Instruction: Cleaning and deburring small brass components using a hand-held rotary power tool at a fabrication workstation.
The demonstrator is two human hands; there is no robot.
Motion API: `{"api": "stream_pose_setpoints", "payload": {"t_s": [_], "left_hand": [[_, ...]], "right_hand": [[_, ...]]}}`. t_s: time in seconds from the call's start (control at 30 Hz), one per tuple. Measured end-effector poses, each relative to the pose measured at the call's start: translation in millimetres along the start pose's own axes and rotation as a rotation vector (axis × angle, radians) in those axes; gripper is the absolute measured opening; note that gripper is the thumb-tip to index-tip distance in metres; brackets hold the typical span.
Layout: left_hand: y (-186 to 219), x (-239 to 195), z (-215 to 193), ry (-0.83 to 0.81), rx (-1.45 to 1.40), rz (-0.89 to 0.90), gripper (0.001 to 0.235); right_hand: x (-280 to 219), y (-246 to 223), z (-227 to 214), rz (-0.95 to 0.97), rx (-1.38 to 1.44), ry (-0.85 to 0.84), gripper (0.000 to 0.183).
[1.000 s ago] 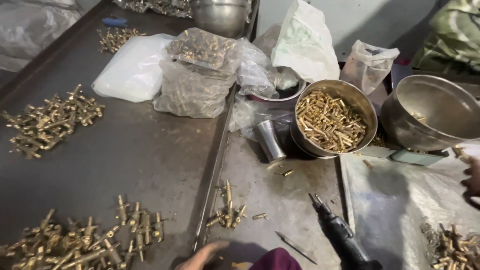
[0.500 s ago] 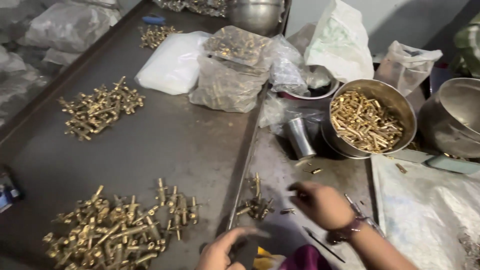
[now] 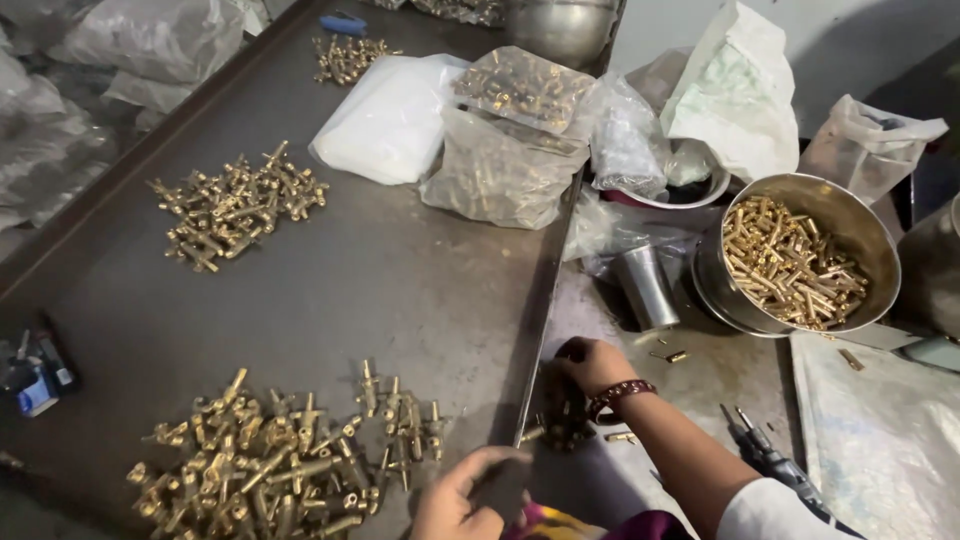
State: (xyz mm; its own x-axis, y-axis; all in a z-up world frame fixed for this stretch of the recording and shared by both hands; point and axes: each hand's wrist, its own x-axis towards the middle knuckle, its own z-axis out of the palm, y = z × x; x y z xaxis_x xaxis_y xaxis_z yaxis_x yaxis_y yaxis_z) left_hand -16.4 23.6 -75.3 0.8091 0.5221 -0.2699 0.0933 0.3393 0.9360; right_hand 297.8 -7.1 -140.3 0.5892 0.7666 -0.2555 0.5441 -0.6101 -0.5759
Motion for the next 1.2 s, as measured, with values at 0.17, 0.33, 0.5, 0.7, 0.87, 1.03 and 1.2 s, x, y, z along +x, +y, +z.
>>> {"api": "stream_pose_setpoints", "payload": {"t_s": [0.17, 0.33, 0.5, 0.7, 0.87, 1.03, 1.2], "left_hand": [[-8, 9, -5, 0.01, 0.003, 0.063, 0.047], [41, 12, 19, 0.203, 0.191, 0.202, 0.044], [85, 4, 61, 0.024, -0.098, -0.005, 0.047], [78, -13, 73, -0.102, -0.056, 0.018, 0.034], [78, -23, 69, -0.113, 0.186, 0.387, 0.033], [76, -30, 69, -0.116, 0.224, 0.243, 0.022], [53, -26, 67, -0.285, -0.278, -0.096, 0.018]], "right_hand": [[-40, -13, -23, -0.006, -0.09, 0.021, 0.03], [-134, -93, -90, -0.164, -0.063, 0.193, 0.027], [-189, -94, -97, 0.035, 0.816, 0.063, 0.022], [-213, -56, -84, 0.057, 1.009, -0.038, 0.025], [-229, -42, -58, 0.18, 1.145, -0.074, 0.026], [-250, -42, -50, -0.001, 0.874, 0.108, 0.023], [-267, -71, -77, -0.593, 0.196, 0.39, 0.012]]}}
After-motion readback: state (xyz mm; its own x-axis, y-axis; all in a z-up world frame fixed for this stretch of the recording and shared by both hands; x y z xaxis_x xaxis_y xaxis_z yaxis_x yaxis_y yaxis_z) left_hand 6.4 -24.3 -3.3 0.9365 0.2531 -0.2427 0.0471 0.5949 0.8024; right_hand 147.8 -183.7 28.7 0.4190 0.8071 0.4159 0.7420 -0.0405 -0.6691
